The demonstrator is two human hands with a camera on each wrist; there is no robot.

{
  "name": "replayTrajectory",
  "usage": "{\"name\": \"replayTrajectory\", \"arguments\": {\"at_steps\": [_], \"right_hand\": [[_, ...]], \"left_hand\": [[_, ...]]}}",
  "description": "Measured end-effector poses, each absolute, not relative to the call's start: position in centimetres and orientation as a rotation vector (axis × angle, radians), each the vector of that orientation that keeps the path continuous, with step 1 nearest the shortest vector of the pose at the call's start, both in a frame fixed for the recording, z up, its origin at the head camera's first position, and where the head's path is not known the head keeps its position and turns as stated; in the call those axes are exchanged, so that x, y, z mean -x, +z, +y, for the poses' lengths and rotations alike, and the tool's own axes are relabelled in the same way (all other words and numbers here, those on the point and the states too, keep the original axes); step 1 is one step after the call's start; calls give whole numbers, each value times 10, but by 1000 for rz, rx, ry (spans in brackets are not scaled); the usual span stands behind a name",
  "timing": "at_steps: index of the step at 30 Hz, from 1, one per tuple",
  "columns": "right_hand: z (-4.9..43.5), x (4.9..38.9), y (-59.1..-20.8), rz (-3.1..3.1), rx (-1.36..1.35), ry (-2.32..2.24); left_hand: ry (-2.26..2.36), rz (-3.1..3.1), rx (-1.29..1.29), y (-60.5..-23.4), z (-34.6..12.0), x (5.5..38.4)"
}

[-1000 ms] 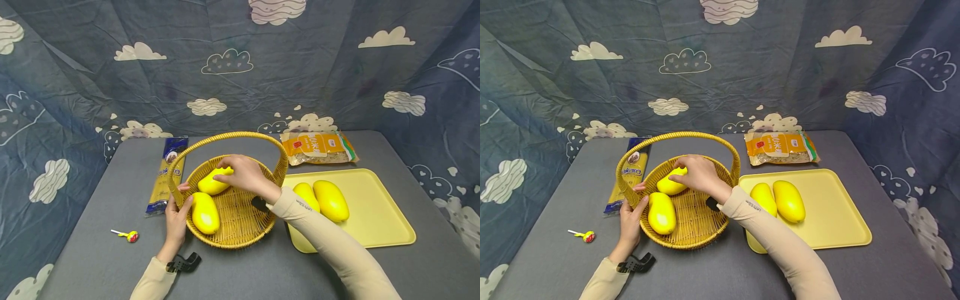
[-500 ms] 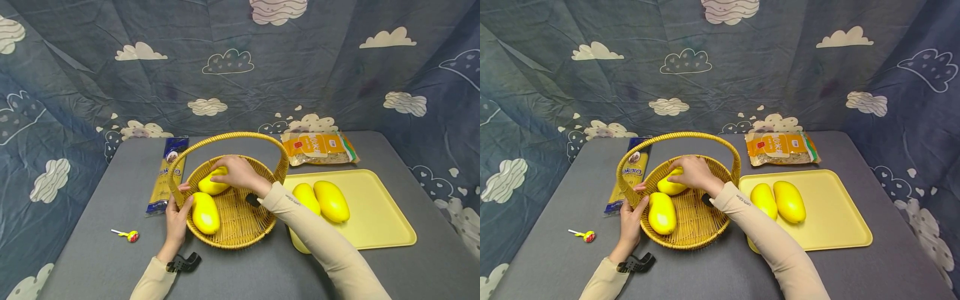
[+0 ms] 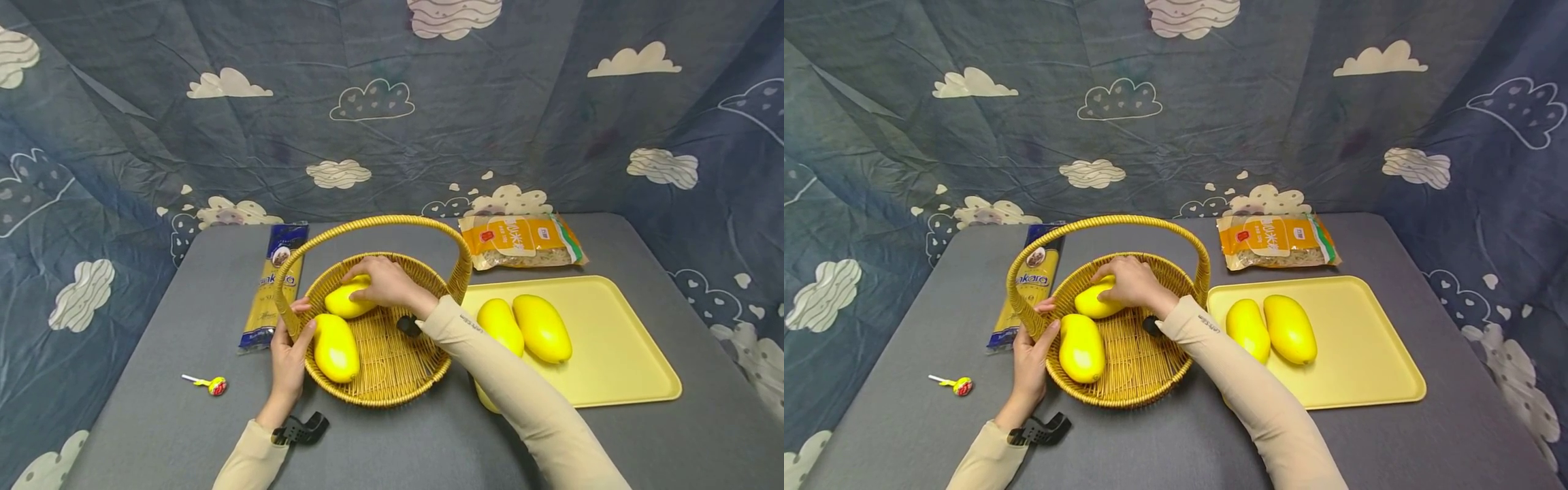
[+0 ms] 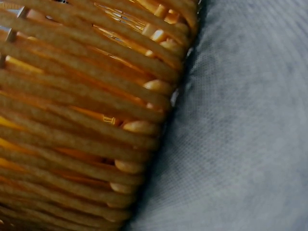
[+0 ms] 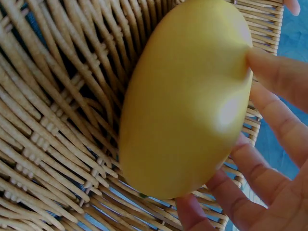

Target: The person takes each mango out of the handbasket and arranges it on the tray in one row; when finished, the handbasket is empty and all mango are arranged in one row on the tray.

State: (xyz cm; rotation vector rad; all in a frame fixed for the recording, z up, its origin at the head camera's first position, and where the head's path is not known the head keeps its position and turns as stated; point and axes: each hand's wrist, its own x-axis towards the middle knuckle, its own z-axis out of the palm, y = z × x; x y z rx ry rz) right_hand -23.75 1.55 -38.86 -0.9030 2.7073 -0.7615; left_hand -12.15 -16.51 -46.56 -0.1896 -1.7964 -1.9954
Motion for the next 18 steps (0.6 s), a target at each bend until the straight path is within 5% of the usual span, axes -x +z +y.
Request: {"name": "replayTrajectory", "arguments": {"at_steps": [18], "right_hand": [[25, 244, -388, 2614, 970, -587]], "left_hand": [[-1995, -1807, 174, -464, -165, 121]]}}
